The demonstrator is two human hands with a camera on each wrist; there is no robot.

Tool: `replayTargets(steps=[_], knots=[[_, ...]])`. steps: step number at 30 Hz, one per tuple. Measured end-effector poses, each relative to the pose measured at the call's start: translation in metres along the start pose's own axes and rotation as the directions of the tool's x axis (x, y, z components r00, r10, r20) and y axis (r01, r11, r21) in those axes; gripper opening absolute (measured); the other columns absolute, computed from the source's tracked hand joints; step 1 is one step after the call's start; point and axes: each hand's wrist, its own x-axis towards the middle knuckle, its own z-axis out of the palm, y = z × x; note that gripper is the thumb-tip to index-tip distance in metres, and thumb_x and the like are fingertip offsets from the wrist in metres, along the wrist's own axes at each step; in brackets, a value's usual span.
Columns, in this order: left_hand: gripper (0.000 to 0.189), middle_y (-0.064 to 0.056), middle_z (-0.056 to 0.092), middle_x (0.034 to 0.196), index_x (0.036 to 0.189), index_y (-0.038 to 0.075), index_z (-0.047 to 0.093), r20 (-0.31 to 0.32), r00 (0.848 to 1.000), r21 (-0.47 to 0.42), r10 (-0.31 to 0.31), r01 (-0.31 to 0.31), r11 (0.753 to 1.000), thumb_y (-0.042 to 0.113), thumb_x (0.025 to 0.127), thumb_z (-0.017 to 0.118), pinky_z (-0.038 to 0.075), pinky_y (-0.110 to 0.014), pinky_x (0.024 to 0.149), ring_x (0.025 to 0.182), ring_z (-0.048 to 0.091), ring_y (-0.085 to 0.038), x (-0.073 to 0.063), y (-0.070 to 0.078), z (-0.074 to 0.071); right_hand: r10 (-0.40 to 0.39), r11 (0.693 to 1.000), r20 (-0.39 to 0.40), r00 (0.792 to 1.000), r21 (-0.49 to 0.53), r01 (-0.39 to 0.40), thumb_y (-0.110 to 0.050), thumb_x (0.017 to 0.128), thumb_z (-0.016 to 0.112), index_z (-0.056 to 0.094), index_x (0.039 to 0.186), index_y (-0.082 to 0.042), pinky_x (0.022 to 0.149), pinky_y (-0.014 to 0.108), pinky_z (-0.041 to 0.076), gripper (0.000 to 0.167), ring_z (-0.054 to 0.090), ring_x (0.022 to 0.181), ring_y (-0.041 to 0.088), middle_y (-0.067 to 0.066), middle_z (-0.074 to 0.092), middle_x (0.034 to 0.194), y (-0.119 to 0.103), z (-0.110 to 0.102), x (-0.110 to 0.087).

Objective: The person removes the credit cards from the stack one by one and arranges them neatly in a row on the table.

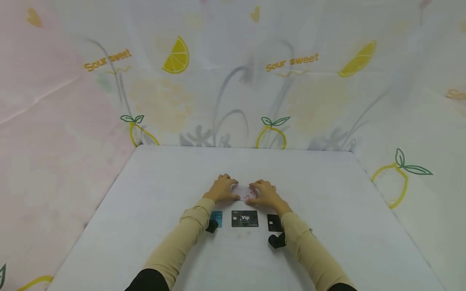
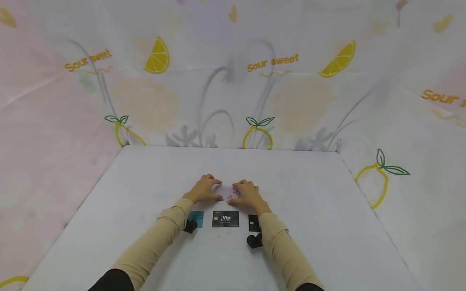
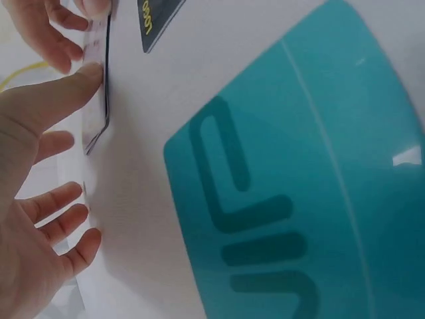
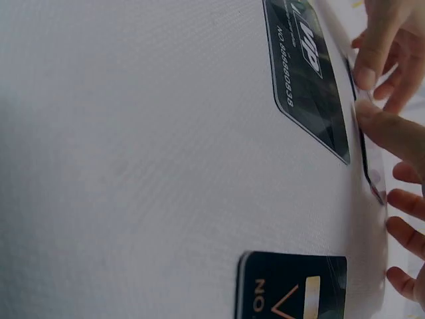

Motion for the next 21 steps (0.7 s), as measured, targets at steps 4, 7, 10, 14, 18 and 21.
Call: replayTargets(steps=[4, 7, 10, 14, 18, 21], knots=[[0.049, -0.017, 0.051, 0.115, 0.115, 0.010, 0.066, 0.021, 1.000, 0.004, -0.014, 0.014, 1.000, 0.038, 0.077, 0.076, 0.043, -0.047, 0.088, 0.107, 0.045, -0.032, 0.003, 0.001, -0.001, 0.001, 1.000, -0.004, 1.000, -0.025, -0.001, -0.039, 0.075, 0.077, 0.066, 0.113, -0.007, 0.082, 0.055, 0.037, 0.051, 0.049, 0.107, 0.036, 0.014, 0.055, 0.118, -0.005, 0.003, 0.002], [0.041, -0.017, 0.051, 0.114, 0.108, 0.010, 0.067, 0.026, 0.999, -0.014, -0.027, 0.027, 1.000, 0.034, 0.077, 0.077, 0.043, -0.047, 0.087, 0.105, 0.045, -0.032, 0.004, 0.001, -0.002, 0.011, 1.000, -0.005, 1.000, -0.012, -0.011, -0.035, 0.075, 0.078, 0.066, 0.109, -0.005, 0.081, 0.056, 0.037, 0.047, 0.050, 0.105, 0.036, 0.014, 0.056, 0.116, -0.007, 0.003, 0.003], [0.038, -0.018, 0.050, 0.113, 0.103, 0.009, 0.065, 0.036, 0.999, -0.038, -0.041, 0.042, 0.998, 0.032, 0.075, 0.079, 0.043, -0.047, 0.087, 0.106, 0.045, -0.033, 0.006, 0.001, -0.002, 0.040, 0.999, 0.006, 0.999, -0.005, -0.040, -0.036, 0.073, 0.079, 0.065, 0.107, -0.004, 0.083, 0.056, 0.038, 0.049, 0.050, 0.103, 0.035, 0.014, 0.056, 0.115, -0.006, 0.004, 0.006], [0.039, -0.018, 0.049, 0.111, 0.101, 0.009, 0.061, 0.042, 0.998, -0.052, -0.045, 0.047, 0.998, 0.030, 0.073, 0.080, 0.042, -0.046, 0.088, 0.104, 0.045, -0.032, 0.008, 0.001, -0.003, 0.086, 0.996, 0.018, 0.996, 0.011, -0.087, -0.036, 0.069, 0.082, 0.061, 0.104, -0.003, 0.083, 0.054, 0.038, 0.052, 0.049, 0.100, 0.031, 0.013, 0.054, 0.110, -0.003, 0.005, 0.011], [0.043, -0.018, 0.049, 0.110, 0.102, 0.010, 0.059, 0.039, 0.999, -0.068, -0.034, 0.037, 0.997, 0.030, 0.072, 0.081, 0.043, -0.046, 0.087, 0.103, 0.046, -0.032, 0.007, 0.001, -0.003, 0.112, 0.993, 0.013, 0.994, 0.040, -0.113, -0.036, 0.067, 0.084, 0.058, 0.101, -0.005, 0.083, 0.054, 0.037, 0.053, 0.048, 0.100, 0.031, 0.013, 0.052, 0.109, -0.002, 0.005, 0.013], [0.049, -0.019, 0.049, 0.113, 0.107, 0.010, 0.058, 0.044, 0.999, -0.087, -0.022, 0.026, 0.996, 0.031, 0.070, 0.082, 0.043, -0.047, 0.089, 0.105, 0.045, -0.033, 0.004, 0.001, -0.004, 0.115, 0.992, 0.001, 0.993, 0.049, -0.115, -0.035, 0.067, 0.084, 0.057, 0.102, -0.005, 0.086, 0.055, 0.037, 0.053, 0.047, 0.104, 0.033, 0.015, 0.052, 0.113, -0.003, 0.004, 0.011]])
